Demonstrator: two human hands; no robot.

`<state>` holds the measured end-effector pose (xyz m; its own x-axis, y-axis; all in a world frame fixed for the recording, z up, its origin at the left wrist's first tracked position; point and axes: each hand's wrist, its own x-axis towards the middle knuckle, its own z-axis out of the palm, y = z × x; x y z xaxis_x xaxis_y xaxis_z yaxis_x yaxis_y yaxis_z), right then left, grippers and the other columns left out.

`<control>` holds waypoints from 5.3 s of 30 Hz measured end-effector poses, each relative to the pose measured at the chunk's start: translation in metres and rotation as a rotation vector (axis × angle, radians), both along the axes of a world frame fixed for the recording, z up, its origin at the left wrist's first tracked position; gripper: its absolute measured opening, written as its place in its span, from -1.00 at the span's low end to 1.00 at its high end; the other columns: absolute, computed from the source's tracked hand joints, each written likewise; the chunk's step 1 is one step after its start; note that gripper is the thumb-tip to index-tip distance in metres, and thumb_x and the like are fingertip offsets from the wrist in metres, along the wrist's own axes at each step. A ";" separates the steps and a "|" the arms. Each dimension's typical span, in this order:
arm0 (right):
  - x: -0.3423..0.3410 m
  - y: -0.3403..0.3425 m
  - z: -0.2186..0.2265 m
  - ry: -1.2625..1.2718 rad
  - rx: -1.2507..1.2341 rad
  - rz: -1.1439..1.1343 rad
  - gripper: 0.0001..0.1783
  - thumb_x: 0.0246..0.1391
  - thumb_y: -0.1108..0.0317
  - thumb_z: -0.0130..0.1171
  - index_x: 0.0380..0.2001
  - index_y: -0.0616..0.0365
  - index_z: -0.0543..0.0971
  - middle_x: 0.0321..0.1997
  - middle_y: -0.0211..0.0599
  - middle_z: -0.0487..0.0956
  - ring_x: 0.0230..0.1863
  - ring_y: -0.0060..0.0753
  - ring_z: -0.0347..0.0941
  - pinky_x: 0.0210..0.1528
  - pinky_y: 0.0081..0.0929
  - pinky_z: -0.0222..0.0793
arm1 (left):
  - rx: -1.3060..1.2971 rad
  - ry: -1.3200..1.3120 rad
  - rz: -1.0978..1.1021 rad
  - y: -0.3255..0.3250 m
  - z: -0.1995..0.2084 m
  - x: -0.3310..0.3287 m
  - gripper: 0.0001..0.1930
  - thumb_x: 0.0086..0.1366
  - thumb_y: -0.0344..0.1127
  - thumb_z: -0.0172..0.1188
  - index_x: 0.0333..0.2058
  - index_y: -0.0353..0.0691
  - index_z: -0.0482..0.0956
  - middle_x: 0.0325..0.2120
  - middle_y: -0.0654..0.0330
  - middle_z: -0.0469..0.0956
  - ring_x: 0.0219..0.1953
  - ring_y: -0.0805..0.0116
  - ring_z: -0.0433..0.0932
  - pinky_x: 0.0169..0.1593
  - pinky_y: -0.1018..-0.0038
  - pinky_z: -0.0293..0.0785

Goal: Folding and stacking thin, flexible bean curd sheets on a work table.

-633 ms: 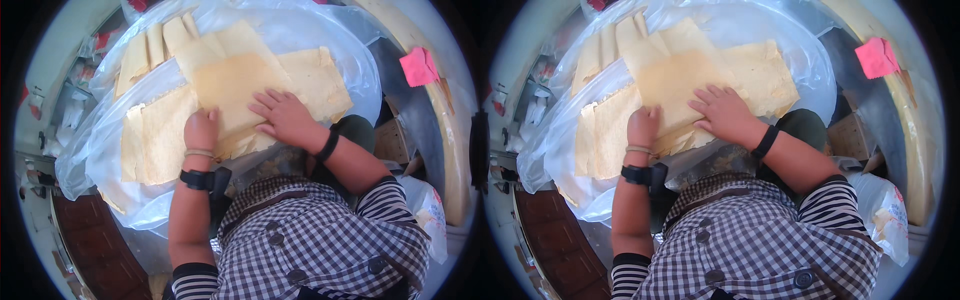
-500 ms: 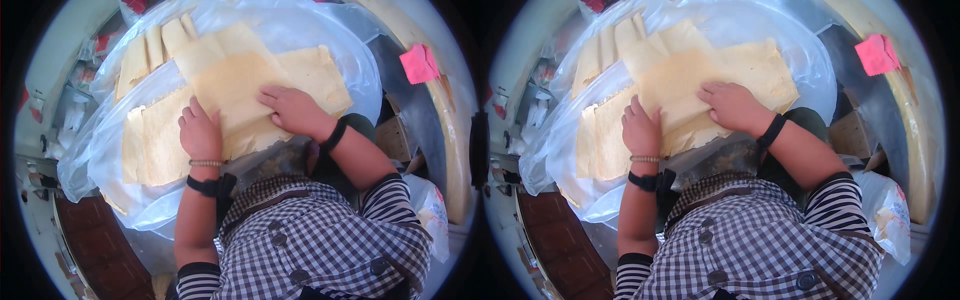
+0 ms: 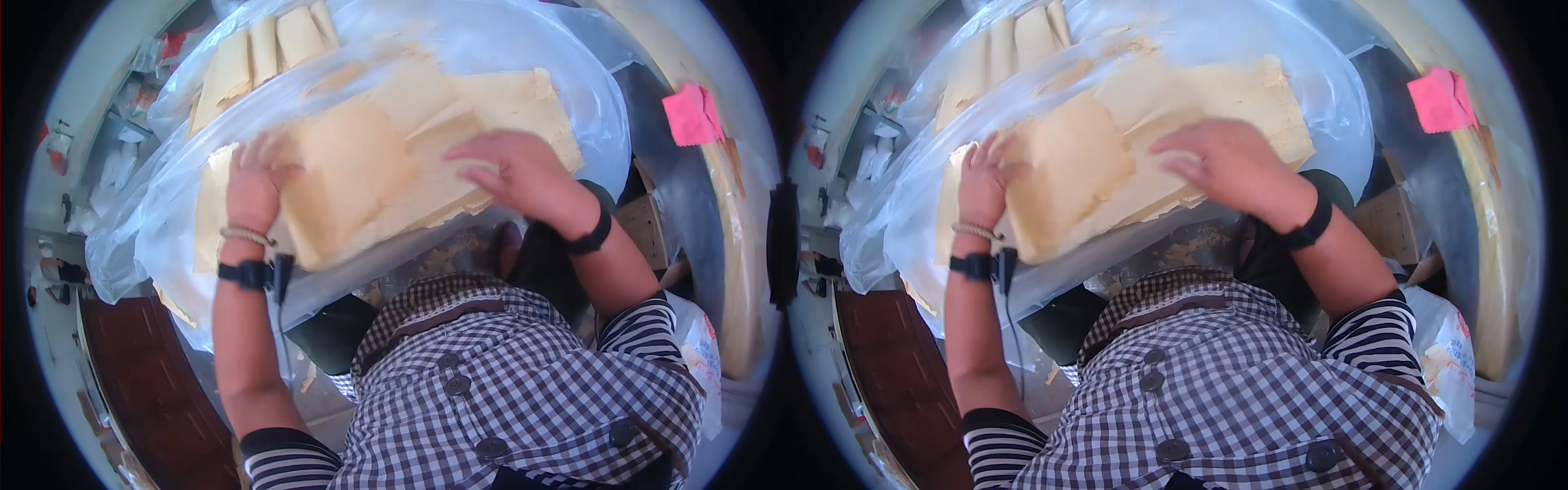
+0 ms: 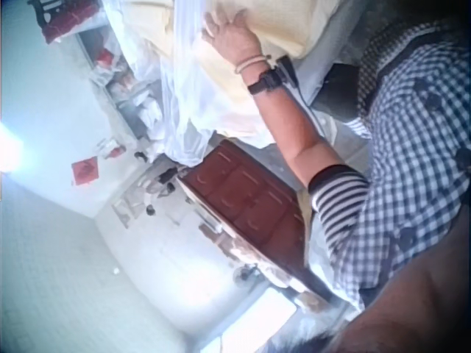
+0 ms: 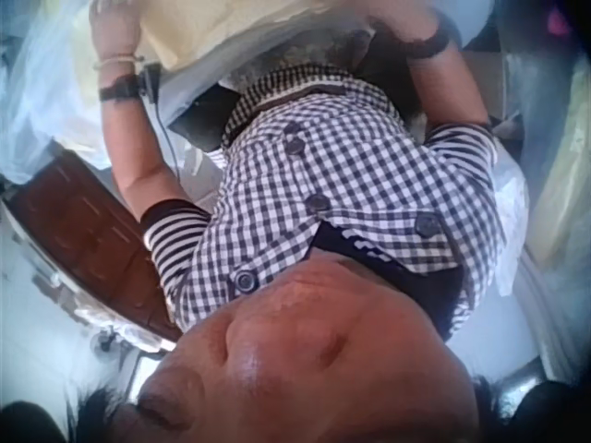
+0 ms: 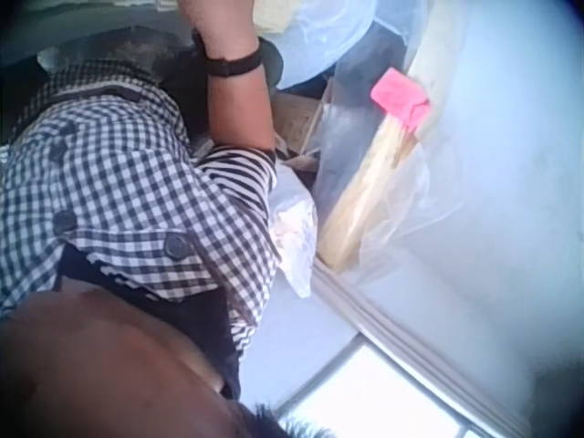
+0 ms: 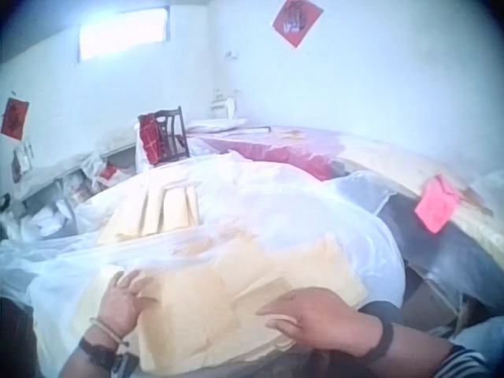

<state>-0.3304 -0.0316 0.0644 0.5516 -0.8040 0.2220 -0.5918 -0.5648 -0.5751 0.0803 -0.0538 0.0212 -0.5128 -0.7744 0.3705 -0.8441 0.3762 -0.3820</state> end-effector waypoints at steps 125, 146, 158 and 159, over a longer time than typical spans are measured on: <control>0.104 -0.076 -0.066 0.082 0.241 -0.147 -0.60 0.14 0.08 0.28 -0.47 0.25 0.57 -0.49 -0.06 0.56 -0.41 -0.10 0.50 -0.26 -0.18 0.41 | 0.060 0.719 0.881 0.102 -0.031 -0.046 -0.73 0.36 -0.13 0.22 -0.26 -0.25 0.56 -0.42 -0.03 0.63 -0.42 -0.03 0.60 -0.29 0.17 0.53; 0.113 -0.040 -0.073 0.271 -0.305 0.236 -0.01 0.06 -0.24 0.26 0.34 0.29 0.30 0.48 0.08 0.22 0.53 0.05 0.06 0.51 -0.11 -0.03 | 0.305 0.198 0.141 0.094 -0.010 -0.044 -0.49 0.30 -0.22 0.16 0.23 -0.12 0.45 0.22 -0.01 0.45 0.25 -0.05 0.42 0.21 0.17 0.40; 0.025 -0.045 -0.015 -0.360 -0.146 -0.093 -0.25 0.06 0.18 0.36 0.31 0.11 0.40 0.38 -0.06 0.40 0.38 0.05 0.29 0.41 -0.13 0.17 | 0.394 1.225 0.101 -0.090 0.089 0.010 -0.30 0.28 -0.53 0.24 0.39 -0.09 0.28 0.10 0.27 0.57 -0.17 0.48 0.57 -0.09 0.45 0.54; 0.020 -0.047 -0.016 -0.364 -0.062 -0.064 -0.28 0.06 0.18 0.36 0.29 0.11 0.43 0.36 -0.08 0.43 0.36 0.03 0.32 0.40 -0.12 0.19 | 0.388 1.358 0.061 -0.127 0.090 0.017 -0.28 0.27 -0.52 0.25 0.40 -0.08 0.27 0.10 0.26 0.56 -0.21 0.51 0.57 -0.10 0.44 0.54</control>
